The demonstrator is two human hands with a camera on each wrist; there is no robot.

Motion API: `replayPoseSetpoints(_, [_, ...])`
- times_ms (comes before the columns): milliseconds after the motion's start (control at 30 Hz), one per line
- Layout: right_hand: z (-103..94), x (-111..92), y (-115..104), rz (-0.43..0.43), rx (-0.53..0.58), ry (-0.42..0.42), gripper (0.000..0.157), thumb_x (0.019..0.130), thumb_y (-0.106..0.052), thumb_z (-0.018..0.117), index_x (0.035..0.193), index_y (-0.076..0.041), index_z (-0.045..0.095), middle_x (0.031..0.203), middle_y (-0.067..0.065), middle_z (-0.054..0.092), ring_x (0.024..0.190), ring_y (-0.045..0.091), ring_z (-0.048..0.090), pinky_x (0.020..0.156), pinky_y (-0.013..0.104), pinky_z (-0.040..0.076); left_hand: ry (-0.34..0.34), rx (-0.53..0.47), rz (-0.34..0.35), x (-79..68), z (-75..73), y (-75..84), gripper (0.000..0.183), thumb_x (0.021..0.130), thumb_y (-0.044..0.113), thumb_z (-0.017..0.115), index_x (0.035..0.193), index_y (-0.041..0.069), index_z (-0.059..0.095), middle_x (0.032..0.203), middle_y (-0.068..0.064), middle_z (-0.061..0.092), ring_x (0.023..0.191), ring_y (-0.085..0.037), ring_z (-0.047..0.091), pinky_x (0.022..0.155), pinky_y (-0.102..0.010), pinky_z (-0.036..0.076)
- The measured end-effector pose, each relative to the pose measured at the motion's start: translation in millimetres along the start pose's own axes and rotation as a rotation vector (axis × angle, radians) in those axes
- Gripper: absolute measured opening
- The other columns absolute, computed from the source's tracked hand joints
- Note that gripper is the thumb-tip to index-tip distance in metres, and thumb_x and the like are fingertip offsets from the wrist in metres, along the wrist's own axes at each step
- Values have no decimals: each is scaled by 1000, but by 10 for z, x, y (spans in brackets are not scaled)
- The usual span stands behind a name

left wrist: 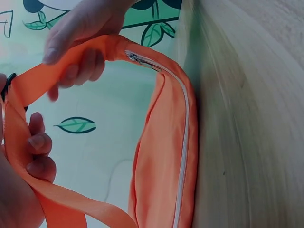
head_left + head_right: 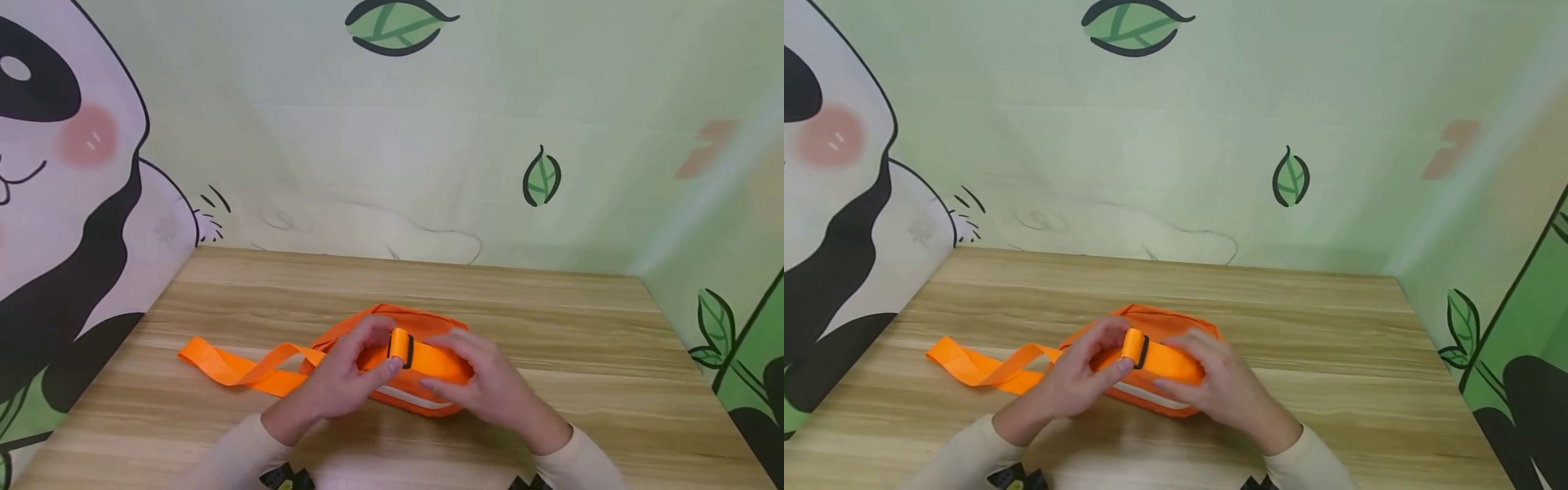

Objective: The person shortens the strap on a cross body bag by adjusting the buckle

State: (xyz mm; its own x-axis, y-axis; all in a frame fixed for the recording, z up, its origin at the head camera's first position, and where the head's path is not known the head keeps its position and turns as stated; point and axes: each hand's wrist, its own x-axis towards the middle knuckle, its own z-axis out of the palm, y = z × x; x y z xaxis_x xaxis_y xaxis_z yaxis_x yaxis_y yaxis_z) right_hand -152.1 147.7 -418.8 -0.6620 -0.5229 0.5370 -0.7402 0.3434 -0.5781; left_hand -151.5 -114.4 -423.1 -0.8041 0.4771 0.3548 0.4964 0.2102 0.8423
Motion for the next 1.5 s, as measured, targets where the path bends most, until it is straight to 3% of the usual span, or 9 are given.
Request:
replayPoseSetpoints(133, [-31, -49, 57, 4, -8, 37, 41, 87, -15, 92, 124, -11, 75, 106, 1, 74, 88, 9, 63, 74, 24, 57, 22, -35, 14, -2, -29, -33, 35, 106, 11, 66, 138, 9, 52, 121, -13, 72, 106, -19, 69, 94, -30, 60])
replayPoseSetpoints(333, [-19, -39, 70, -63, 10, 81, 38, 87, -14, 91, 121, -11, 75, 103, 1, 73, 86, 10, 63, 73, 22, 55, -10, -93, 47, -12, -1, -86, 37, 109, 11, 62, 141, 7, 45, 119, -15, 69, 103, -18, 68, 92, -29, 61])
replayPoseSetpoints(633, [44, 13, 10, -50, 45, 71, 37, 86, -10, 91, 119, -12, 75, 105, 1, 74, 86, 10, 63, 72, 23, 55, -76, -87, 51, 2, 51, -88, 44, 106, 12, 66, 143, 5, 44, 118, -13, 72, 99, -15, 68, 89, -29, 61])
replayPoseSetpoints(833, [74, 68, -25, -58, 20, 30, 41, 83, -10, 93, 121, -9, 76, 104, 1, 75, 84, 9, 61, 68, 22, 53, -100, -59, 37, 31, 75, -87, 43, 103, 14, 72, 140, 12, 50, 110, -6, 71, 93, -13, 68, 84, -29, 62])
replayPoseSetpoints(1033, [72, 45, 12, -27, 9, -24, 42, 86, -14, 92, 124, -8, 75, 108, 2, 77, 87, 9, 63, 71, 23, 55, -94, -75, -2, 30, 73, -92, 35, 102, 14, 74, 134, 14, 58, 108, -5, 71, 92, -13, 68, 83, -28, 61])
replayPoseSetpoints(1233, [19, -25, 76, -7, 4, -4, 40, 86, -12, 92, 123, -11, 75, 112, 2, 78, 92, 11, 68, 80, 27, 59, -63, -103, -23, 20, 20, -91, 34, 103, 13, 74, 132, 15, 57, 103, -5, 68, 93, -17, 66, 85, -28, 61])
replayPoseSetpoints(1500, [12, -29, 89, -41, 29, 15, 41, 85, -9, 92, 123, -11, 75, 109, 2, 76, 91, 11, 66, 78, 26, 57, -71, -138, 1, 23, 11, -128, 41, 100, 10, 77, 131, 5, 52, 101, -11, 70, 84, -11, 65, 75, -27, 60])
